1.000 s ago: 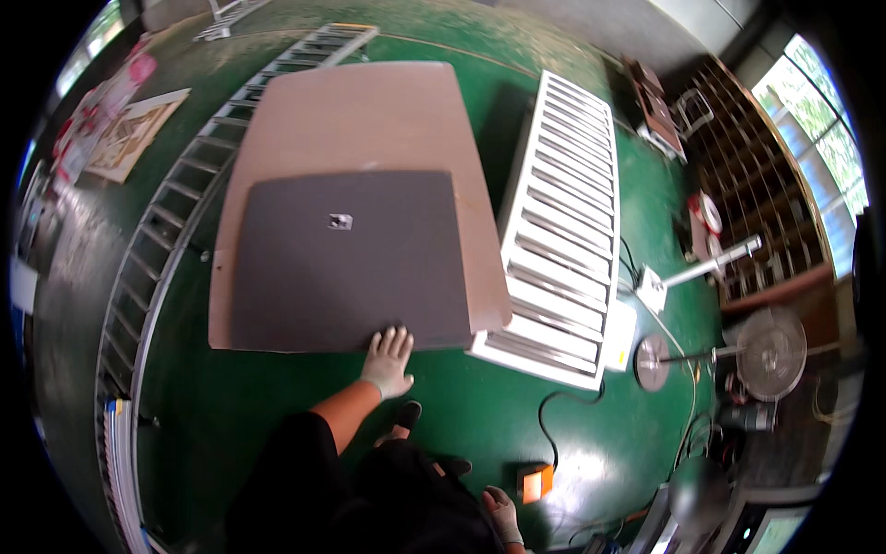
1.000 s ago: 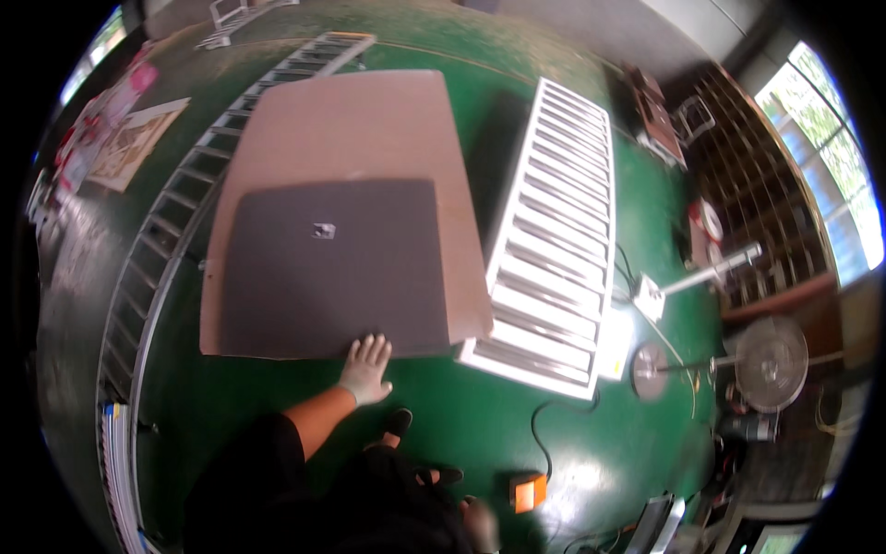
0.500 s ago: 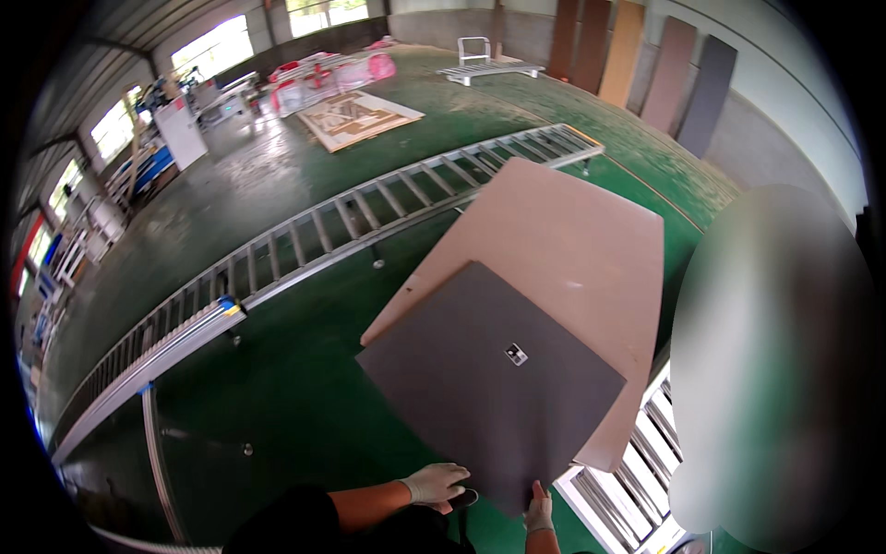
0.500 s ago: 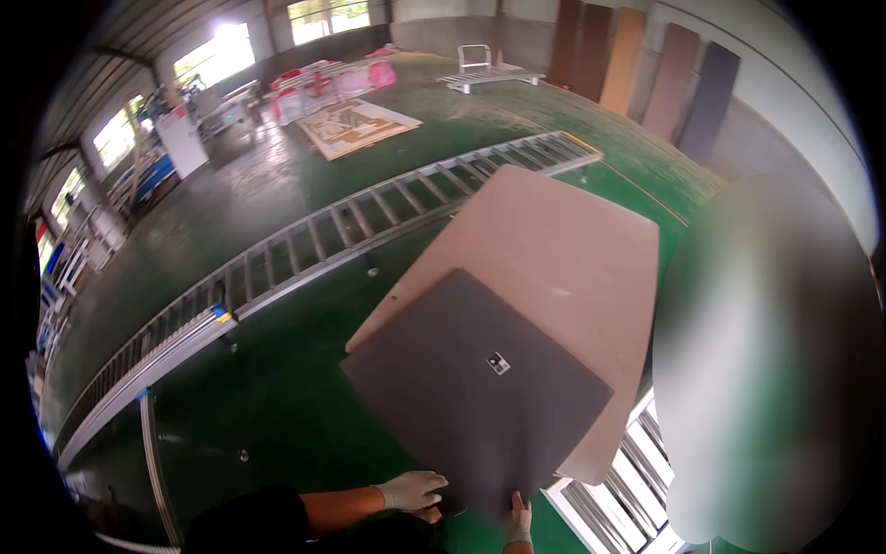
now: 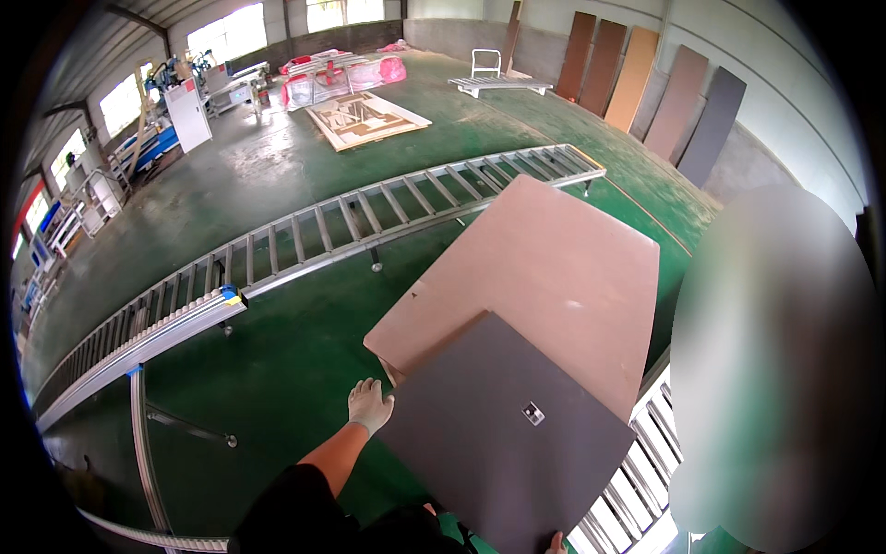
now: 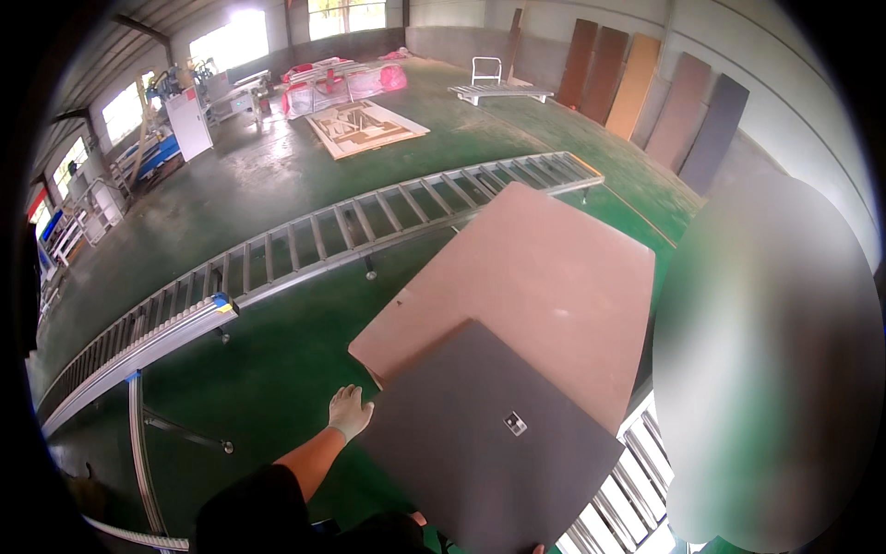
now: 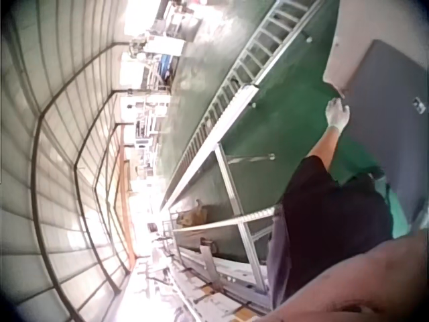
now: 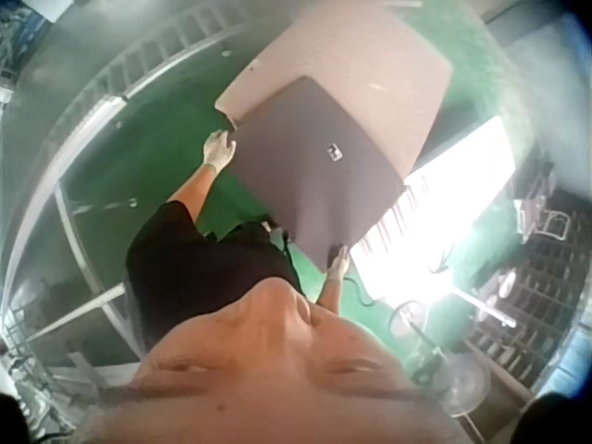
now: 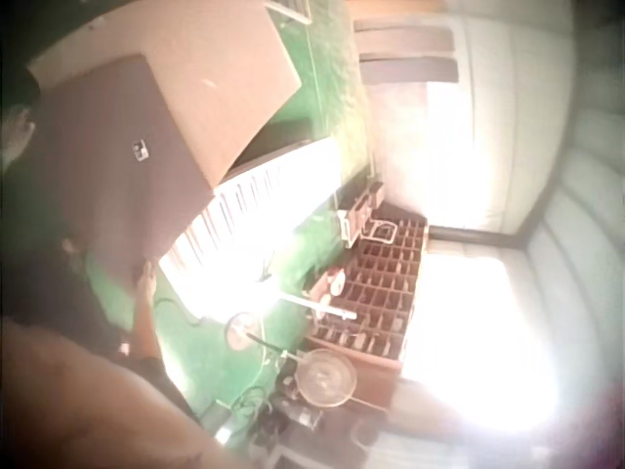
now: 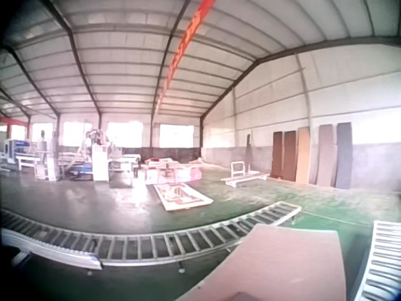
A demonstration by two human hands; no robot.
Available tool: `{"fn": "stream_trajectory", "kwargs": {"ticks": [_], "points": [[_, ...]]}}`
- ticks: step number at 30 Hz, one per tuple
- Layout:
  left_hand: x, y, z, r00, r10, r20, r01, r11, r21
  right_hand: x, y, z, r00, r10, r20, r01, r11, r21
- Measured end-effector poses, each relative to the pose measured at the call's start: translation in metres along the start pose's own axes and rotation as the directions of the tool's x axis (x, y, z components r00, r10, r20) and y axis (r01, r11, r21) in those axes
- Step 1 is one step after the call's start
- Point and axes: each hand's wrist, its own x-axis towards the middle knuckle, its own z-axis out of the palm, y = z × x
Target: The person picks up dark gray boards from a stack and feeds them one at a time into an edge banding machine, using a control panel to adjust settings between sets.
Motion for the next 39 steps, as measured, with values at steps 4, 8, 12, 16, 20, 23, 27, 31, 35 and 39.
{"fn": "stream_trajectory", "kwargs": {"ticks": [4, 8, 12, 16, 20, 23, 27, 31, 35, 39], "points": [[0.008, 0.031, 0.022, 0.768, -0.225, 0.6, 0.293, 0.956, -0.016, -0.048, 0.046, -0.064, 0.971, 0.096, -0.22, -0.033, 0.96, 0.277], [0.002, 0.077, 0.048, 0.644, -0.115, 0.756, 0.406, 0.889, -0.211, -0.085, 0.094, -0.097, 0.953, -0.071, -0.293, 0.188, 0.901, 0.392], [0.001, 0.12, 0.08, 0.757, 0.136, 0.639, 0.119, 0.933, -0.339, -0.14, 0.175, -0.105, 0.807, -0.164, -0.567, 0.486, 0.73, 0.481], [-0.014, 0.177, 0.107, 0.671, 0.344, 0.657, 0.208, 0.763, -0.612, -0.251, 0.194, -0.083, 0.561, 0.133, -0.817, 0.348, 0.858, 0.379], [-0.06, 0.273, 0.105, 0.377, 0.571, 0.73, 0.44, 0.583, -0.683, -0.337, 0.196, -0.035, 0.315, 0.241, -0.918, 0.704, 0.59, 0.397], [-0.098, 0.359, 0.099, 0.282, 0.738, 0.613, 0.382, 0.5, -0.777, -0.386, 0.233, -0.01, 0.434, 0.27, -0.859, 0.84, 0.222, 0.495], [-0.176, 0.455, 0.074, -0.365, 0.742, 0.562, 0.393, 0.67, -0.63, -0.436, 0.272, -0.008, 0.278, 0.409, -0.869, 0.921, 0.142, 0.362], [-0.25, 0.5, 0.084, -0.593, 0.627, 0.505, 0.414, 0.776, -0.476, -0.458, 0.227, 0.008, -0.104, 0.569, -0.816, 0.952, 0.295, 0.084], [-0.325, 0.521, 0.092, -0.657, 0.609, 0.445, 0.327, 0.762, -0.56, -0.479, 0.266, 0.053, -0.495, 0.429, -0.755, 0.644, 0.765, 0.012], [-0.368, 0.537, 0.094, -0.735, 0.537, 0.413, 0.286, 0.799, -0.529, -0.483, 0.285, 0.085, -0.578, 0.418, -0.701, 0.465, 0.874, 0.138]]}}
